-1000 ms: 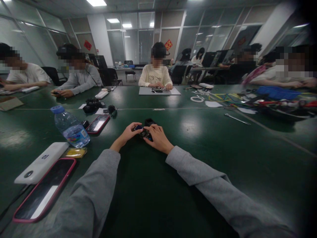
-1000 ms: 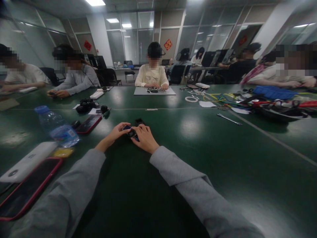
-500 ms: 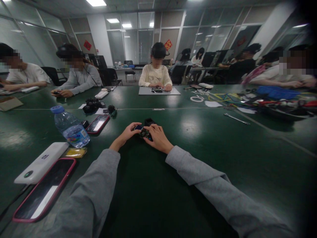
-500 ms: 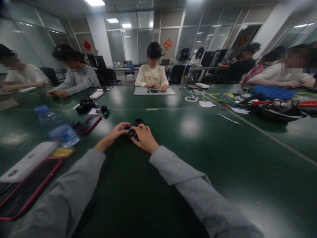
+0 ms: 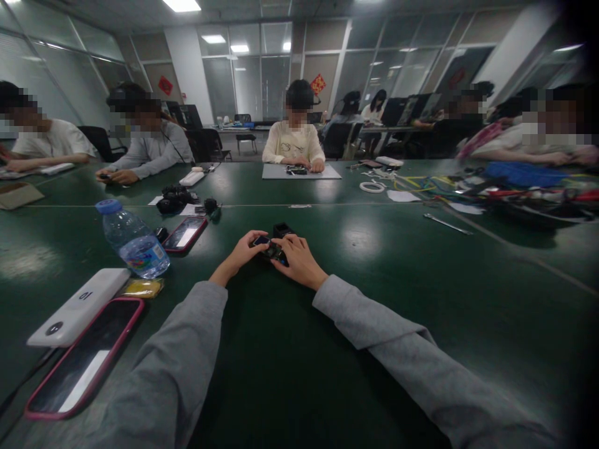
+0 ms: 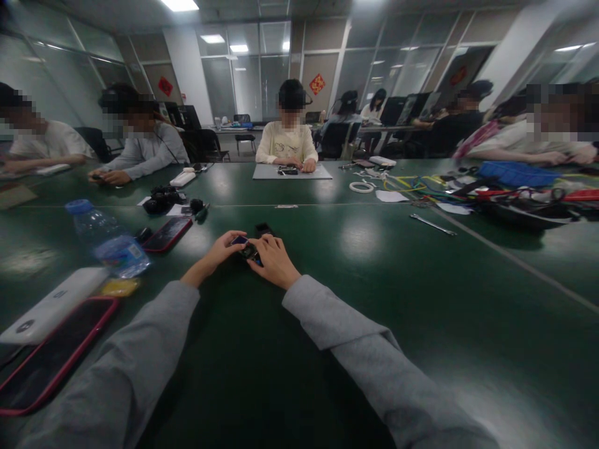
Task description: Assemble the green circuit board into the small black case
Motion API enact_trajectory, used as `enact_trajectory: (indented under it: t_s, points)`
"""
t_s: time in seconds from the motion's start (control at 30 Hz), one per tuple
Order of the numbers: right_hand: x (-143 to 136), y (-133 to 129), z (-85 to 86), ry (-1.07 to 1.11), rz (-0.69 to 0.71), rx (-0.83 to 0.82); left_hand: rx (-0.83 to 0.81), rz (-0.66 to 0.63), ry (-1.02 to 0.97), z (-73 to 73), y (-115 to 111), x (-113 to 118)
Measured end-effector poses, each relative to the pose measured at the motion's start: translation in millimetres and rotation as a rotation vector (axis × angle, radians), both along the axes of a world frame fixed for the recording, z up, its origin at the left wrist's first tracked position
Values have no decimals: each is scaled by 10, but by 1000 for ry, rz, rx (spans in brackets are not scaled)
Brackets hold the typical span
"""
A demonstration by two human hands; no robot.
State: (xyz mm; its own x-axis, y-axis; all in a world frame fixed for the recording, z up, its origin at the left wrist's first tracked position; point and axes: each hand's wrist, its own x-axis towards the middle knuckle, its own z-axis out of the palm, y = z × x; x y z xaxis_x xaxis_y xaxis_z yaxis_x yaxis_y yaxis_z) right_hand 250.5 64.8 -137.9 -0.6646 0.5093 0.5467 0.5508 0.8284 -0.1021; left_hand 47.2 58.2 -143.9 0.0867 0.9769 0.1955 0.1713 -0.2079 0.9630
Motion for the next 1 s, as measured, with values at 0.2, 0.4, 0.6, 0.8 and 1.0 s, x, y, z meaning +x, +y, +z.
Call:
enact_trajectory:
  t_s: [0.2,0.4,0.6,0.8,1.0]
  points:
    - [3,-10,8,3,-4,3,1,54,15,7,-9,16]
    - [9,0,4,1,2,-4,-23,65,16,41,-31,48]
    - [3,1,1,0,1,-1,-21,131,28,51,-5,94]
    - [5,6,-7,0,0,-7,-54,97,7,51,-1,62]
    - [1,13,-19,9,2,-1,-49,110,4,31,34,77]
